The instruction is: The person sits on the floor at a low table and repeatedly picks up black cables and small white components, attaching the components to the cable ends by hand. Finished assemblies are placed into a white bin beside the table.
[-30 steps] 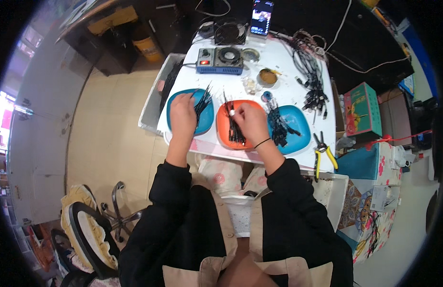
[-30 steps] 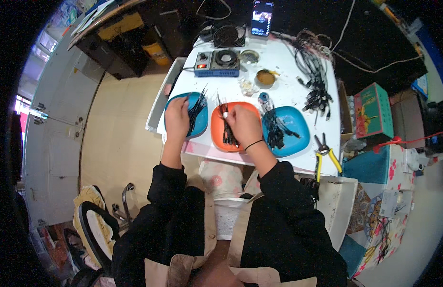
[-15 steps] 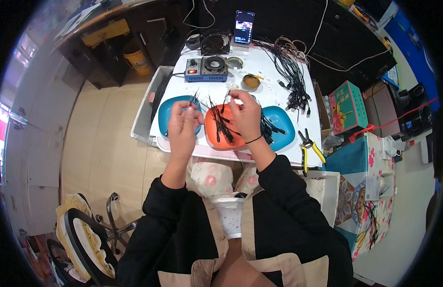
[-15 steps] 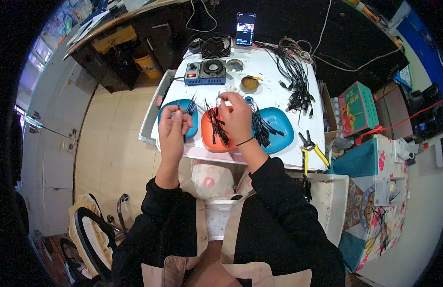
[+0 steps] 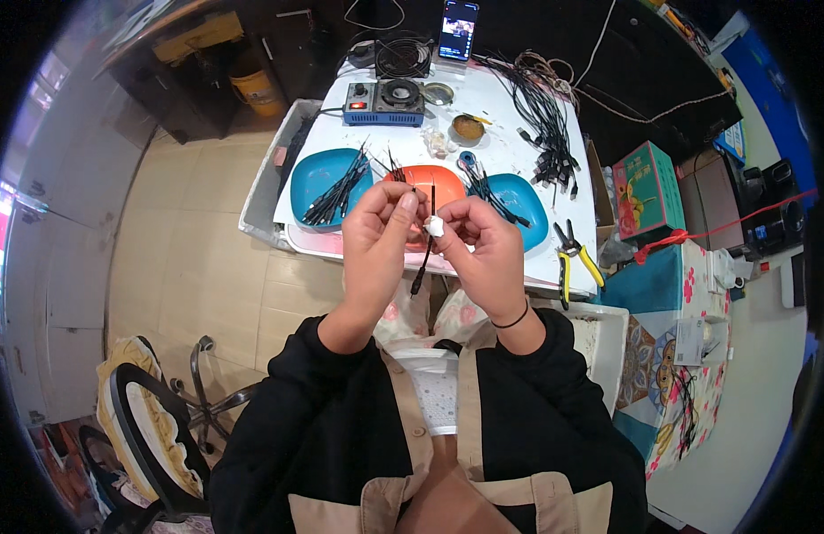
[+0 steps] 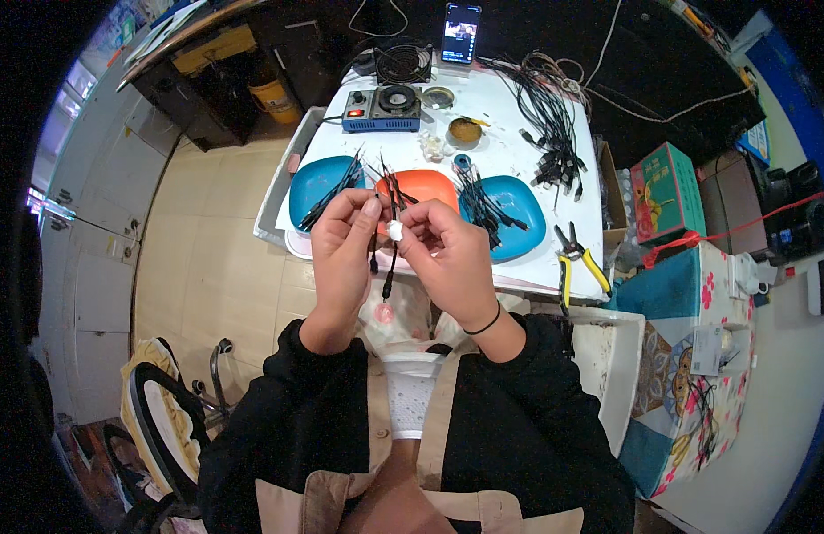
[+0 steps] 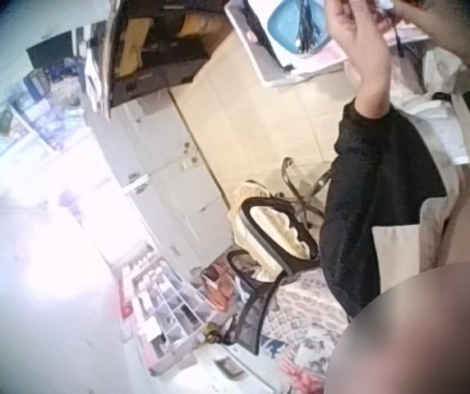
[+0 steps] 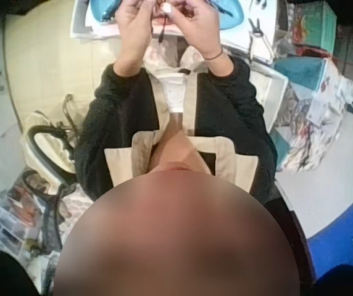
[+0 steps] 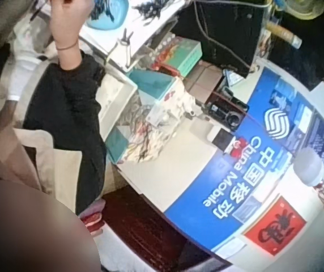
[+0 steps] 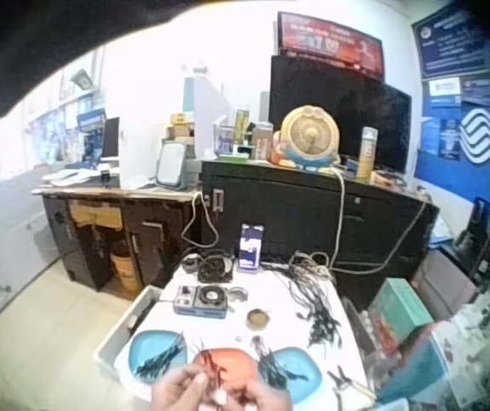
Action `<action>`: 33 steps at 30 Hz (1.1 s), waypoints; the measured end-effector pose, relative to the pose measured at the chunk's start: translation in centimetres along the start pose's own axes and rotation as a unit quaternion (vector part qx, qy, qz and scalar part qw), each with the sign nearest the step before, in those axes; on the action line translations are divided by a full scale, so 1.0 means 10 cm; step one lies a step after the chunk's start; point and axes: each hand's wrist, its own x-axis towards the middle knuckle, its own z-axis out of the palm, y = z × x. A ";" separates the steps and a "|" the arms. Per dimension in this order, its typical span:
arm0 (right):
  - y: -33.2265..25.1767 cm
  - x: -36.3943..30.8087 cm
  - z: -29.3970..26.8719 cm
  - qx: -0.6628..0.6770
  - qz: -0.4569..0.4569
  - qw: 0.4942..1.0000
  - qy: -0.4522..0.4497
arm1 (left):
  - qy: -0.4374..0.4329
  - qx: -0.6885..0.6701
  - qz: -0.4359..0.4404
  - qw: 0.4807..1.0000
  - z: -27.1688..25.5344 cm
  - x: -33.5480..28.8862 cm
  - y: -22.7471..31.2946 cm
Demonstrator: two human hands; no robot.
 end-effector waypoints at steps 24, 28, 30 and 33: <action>-0.03 0.02 -0.22 0.000 -0.028 1.000 0.011 | -0.019 -0.153 -0.068 0.986 0.05 -0.13 -0.04; -0.06 0.08 -0.22 0.010 -0.025 1.000 0.007 | -0.037 -0.135 -0.094 0.986 0.06 -0.17 -0.02; -0.06 0.08 -0.20 -0.001 -0.050 0.999 0.008 | -0.055 -0.131 -0.113 0.983 0.03 -0.17 0.01; -0.05 0.04 -0.17 -0.036 -0.095 0.995 0.022 | -0.074 -0.171 -0.117 0.976 0.01 -0.18 0.02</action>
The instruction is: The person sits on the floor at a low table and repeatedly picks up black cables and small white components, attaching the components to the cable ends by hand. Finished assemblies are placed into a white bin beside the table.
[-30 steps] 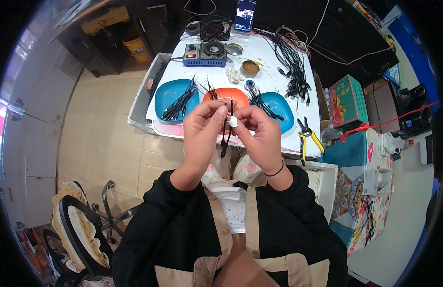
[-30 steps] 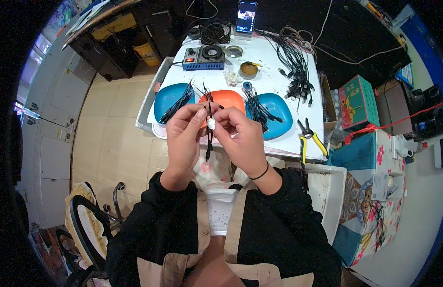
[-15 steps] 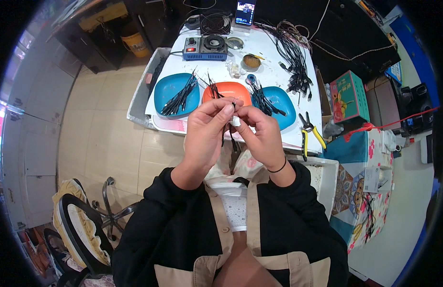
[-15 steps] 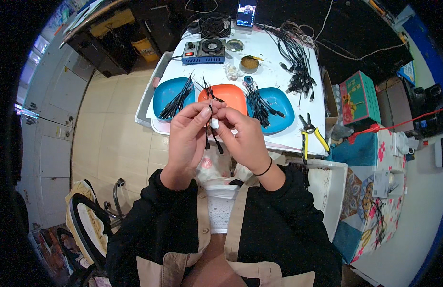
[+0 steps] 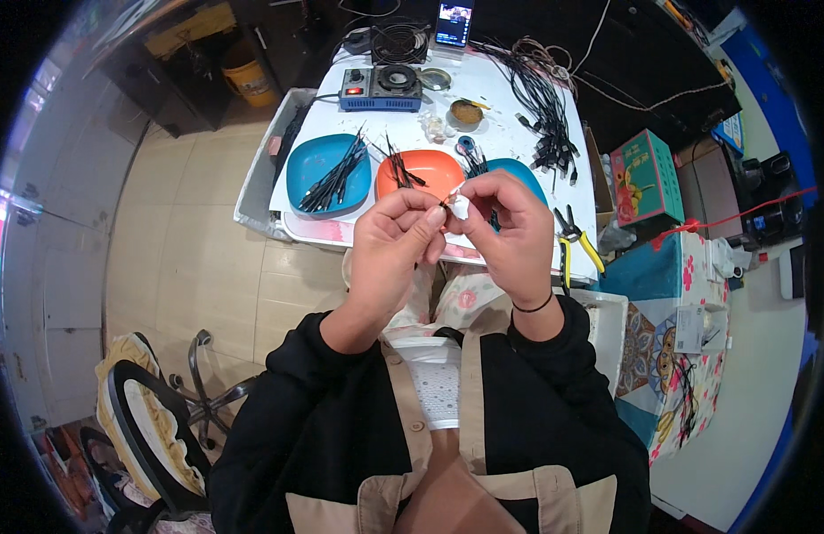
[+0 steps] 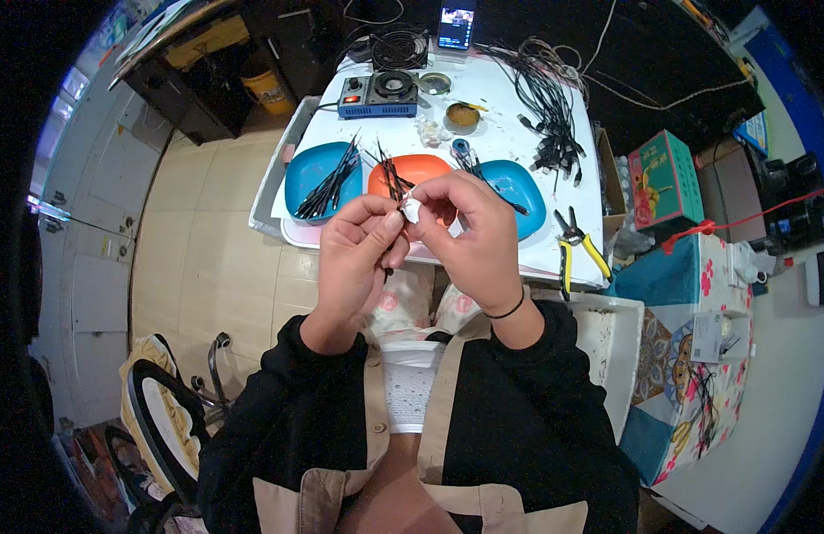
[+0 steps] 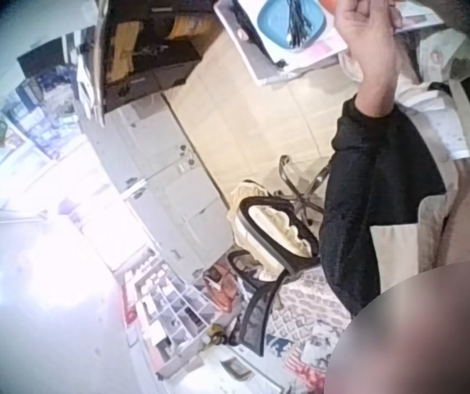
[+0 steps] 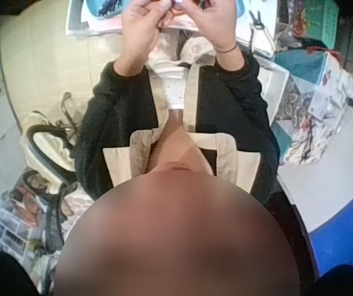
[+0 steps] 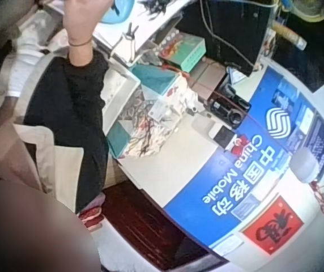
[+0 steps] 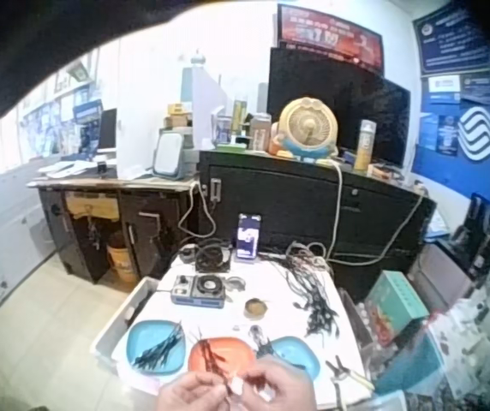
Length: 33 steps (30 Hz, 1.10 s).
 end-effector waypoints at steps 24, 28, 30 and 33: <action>-0.18 -0.41 -0.13 0.287 0.136 0.946 -0.066 | -0.163 -0.197 -0.175 0.951 0.04 -0.33 -0.04; -0.17 -0.51 -0.07 0.431 0.204 0.877 -0.060 | -0.152 -0.157 -0.119 0.969 0.07 -0.41 -0.07; -0.17 -0.55 -0.05 0.446 0.212 0.868 -0.052 | -0.155 -0.141 -0.109 0.972 0.07 -0.42 -0.09; -0.17 -0.61 -0.10 0.427 0.219 0.875 -0.070 | -0.146 -0.103 -0.110 0.978 0.05 -0.45 -0.12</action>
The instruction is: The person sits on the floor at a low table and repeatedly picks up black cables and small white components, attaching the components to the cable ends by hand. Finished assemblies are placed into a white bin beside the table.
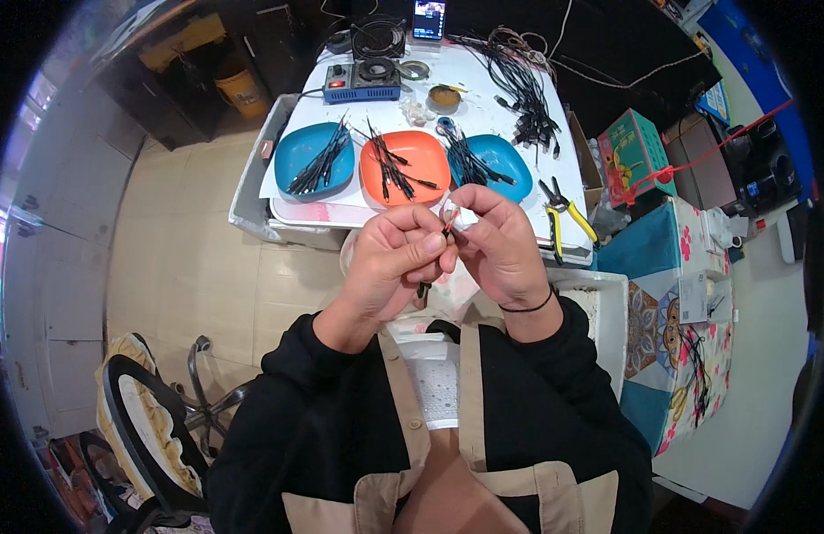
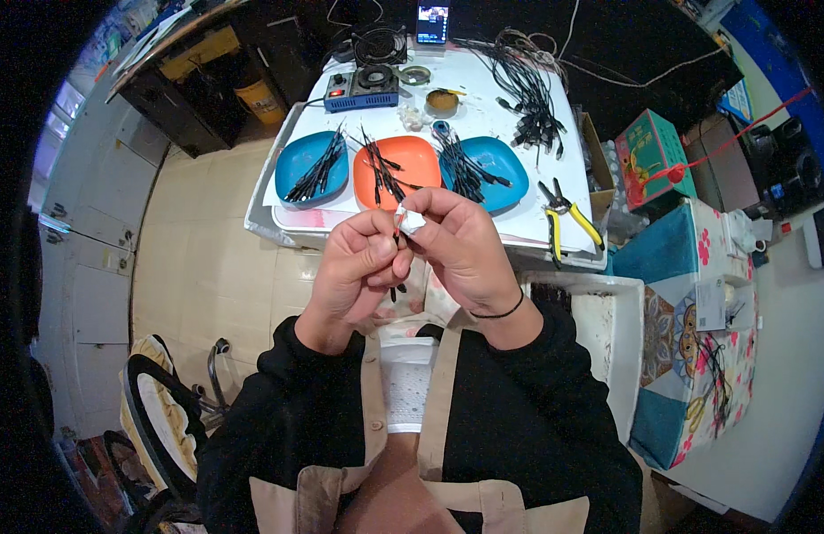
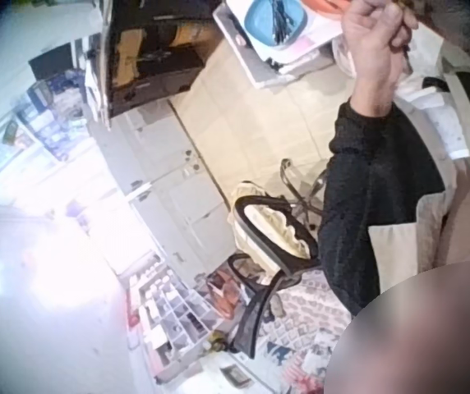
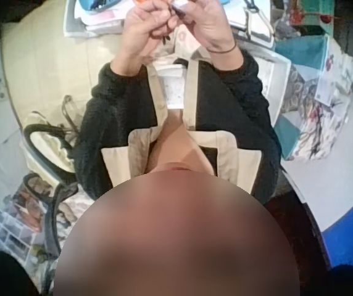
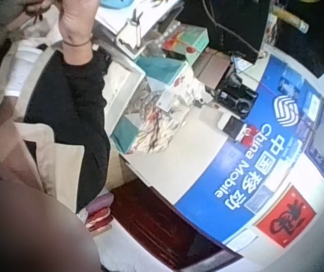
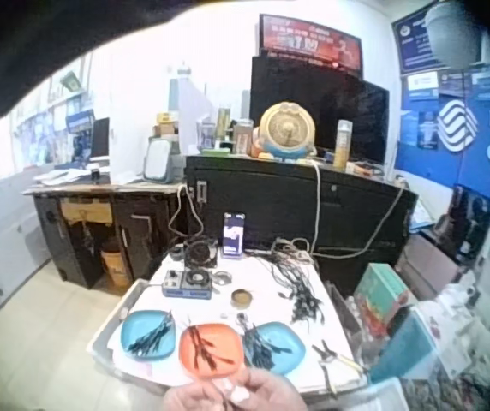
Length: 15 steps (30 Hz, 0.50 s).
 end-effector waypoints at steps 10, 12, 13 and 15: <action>0.17 -0.09 -0.38 0.146 0.137 0.979 -0.033 | 0.019 0.380 0.060 0.923 -0.01 -0.03 -0.22; 0.21 -0.05 -0.52 0.109 0.118 0.987 -0.004 | 0.028 0.333 0.029 0.942 -0.09 0.05 -0.27; 0.19 -0.01 -0.63 0.050 0.116 0.992 0.026 | 0.044 0.300 0.020 0.953 -0.13 0.09 -0.29; 0.12 0.21 -0.91 -0.110 0.024 0.993 0.040 | 0.078 0.220 0.002 0.972 -0.24 0.19 -0.32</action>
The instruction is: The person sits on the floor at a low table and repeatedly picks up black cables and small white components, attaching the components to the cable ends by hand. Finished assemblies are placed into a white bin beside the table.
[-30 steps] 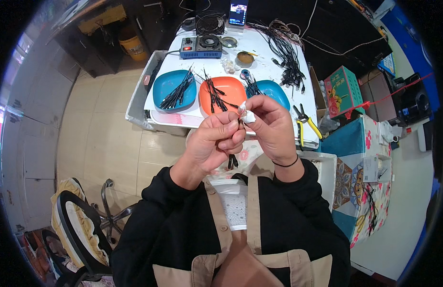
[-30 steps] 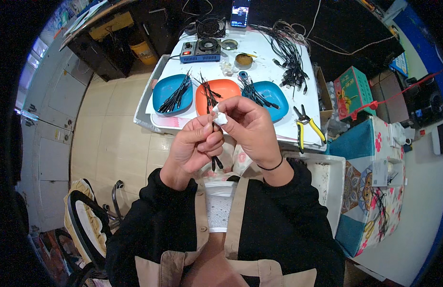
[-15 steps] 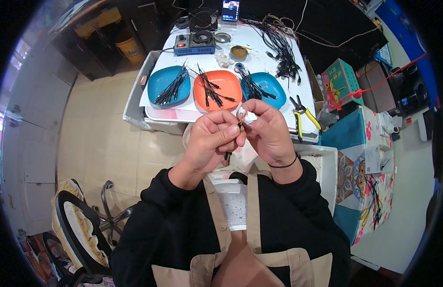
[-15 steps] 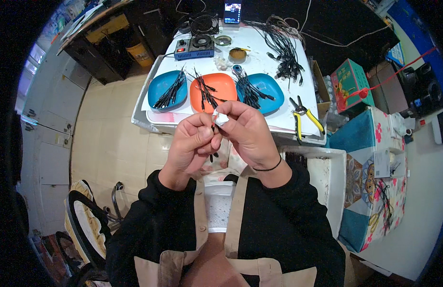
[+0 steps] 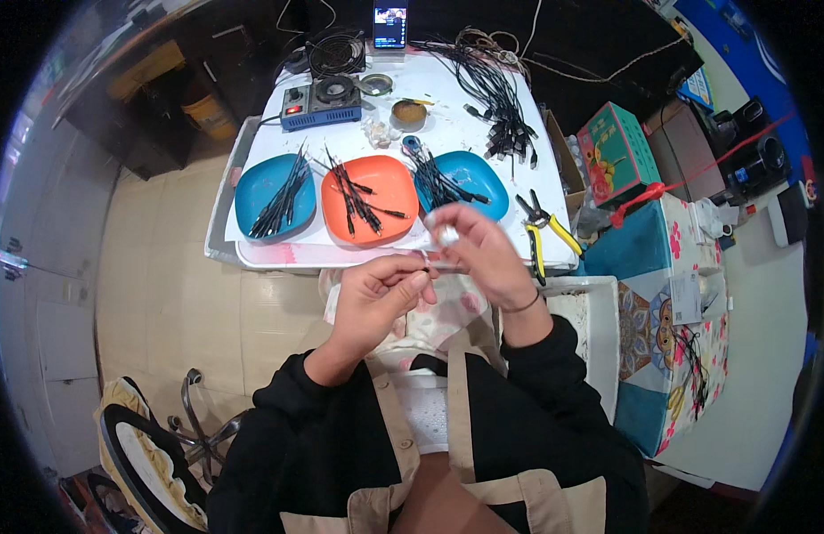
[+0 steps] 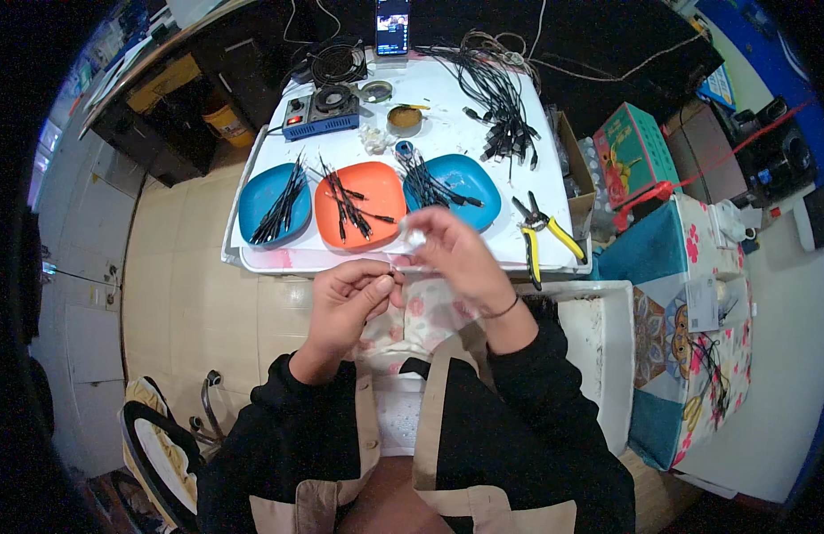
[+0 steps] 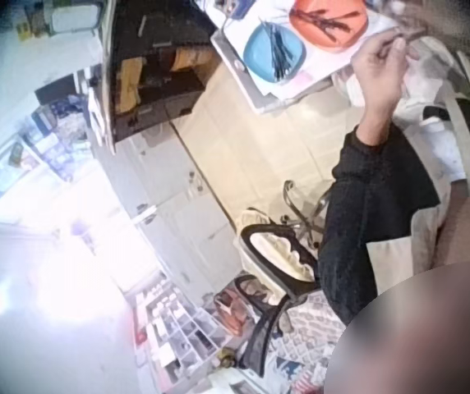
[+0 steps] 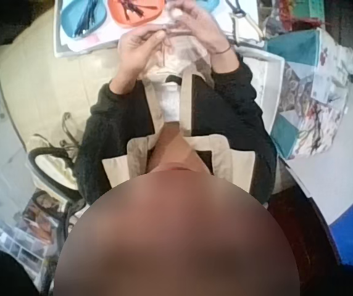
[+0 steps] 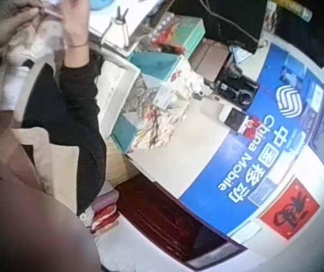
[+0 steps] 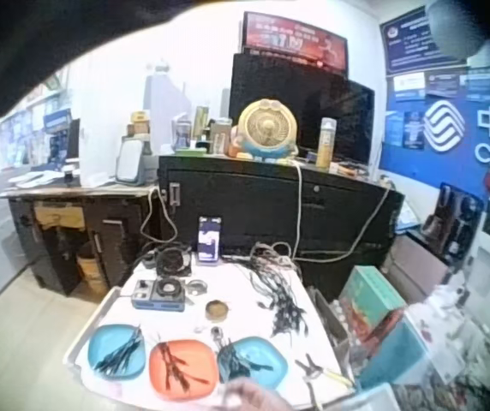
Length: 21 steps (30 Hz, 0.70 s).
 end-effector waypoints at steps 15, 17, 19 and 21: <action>0.02 1.05 -0.50 -0.625 -0.091 0.743 0.223 | 0.091 -0.087 0.018 0.992 -0.29 0.23 -0.09; -0.10 0.91 -0.42 -0.609 -0.142 0.749 0.220 | 0.116 -0.096 0.019 0.988 -0.26 0.22 -0.06; -0.22 0.72 -0.27 -0.578 -0.260 0.744 0.210 | 0.159 -0.103 0.020 0.982 -0.18 0.23 -0.03; -0.32 0.48 -0.09 -0.523 -0.282 0.783 0.184 | 0.155 -0.117 0.039 0.980 -0.11 0.25 0.02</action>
